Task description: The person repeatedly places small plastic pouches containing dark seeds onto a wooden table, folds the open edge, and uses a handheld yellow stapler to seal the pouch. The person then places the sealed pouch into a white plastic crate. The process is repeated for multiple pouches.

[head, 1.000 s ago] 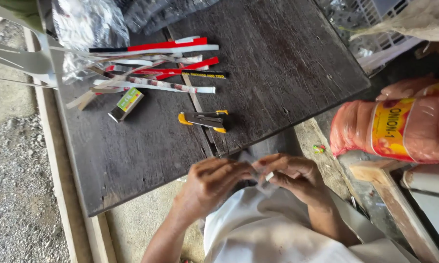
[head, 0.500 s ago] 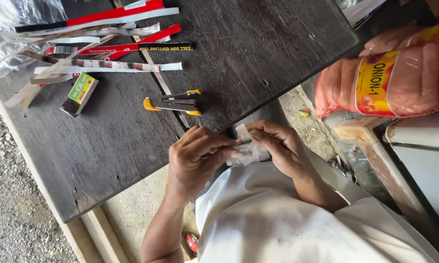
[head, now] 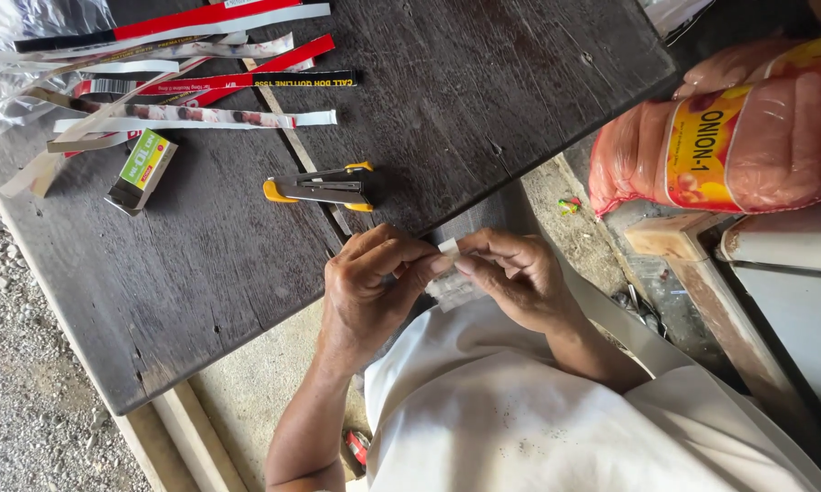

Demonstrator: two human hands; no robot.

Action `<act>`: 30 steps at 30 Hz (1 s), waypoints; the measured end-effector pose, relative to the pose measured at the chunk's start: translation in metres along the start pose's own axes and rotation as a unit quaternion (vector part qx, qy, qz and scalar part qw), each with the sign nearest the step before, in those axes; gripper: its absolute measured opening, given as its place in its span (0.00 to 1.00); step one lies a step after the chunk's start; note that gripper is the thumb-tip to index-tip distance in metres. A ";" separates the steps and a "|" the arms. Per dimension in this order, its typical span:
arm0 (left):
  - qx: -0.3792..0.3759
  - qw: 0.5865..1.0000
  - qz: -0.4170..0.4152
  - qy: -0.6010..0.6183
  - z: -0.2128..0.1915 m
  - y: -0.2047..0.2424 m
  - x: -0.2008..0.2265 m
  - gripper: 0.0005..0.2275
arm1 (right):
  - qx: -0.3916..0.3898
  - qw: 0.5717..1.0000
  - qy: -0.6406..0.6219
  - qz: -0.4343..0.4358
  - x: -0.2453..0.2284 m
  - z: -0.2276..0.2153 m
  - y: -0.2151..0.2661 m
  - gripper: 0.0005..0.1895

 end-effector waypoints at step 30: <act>-0.030 0.983 0.110 -0.147 -0.004 0.003 0.015 0.06 | -0.054 0.994 0.082 0.042 -0.013 0.007 -0.004 0.10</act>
Point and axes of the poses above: each hand's wrist, its own y-axis away from the middle knuckle, its own z-axis out of the palm, x = y × z, the point moved 7 cm from there along -y, towards the middle knuckle, and after that the axes turned 13 degrees about -z, right-handed, at the moved point
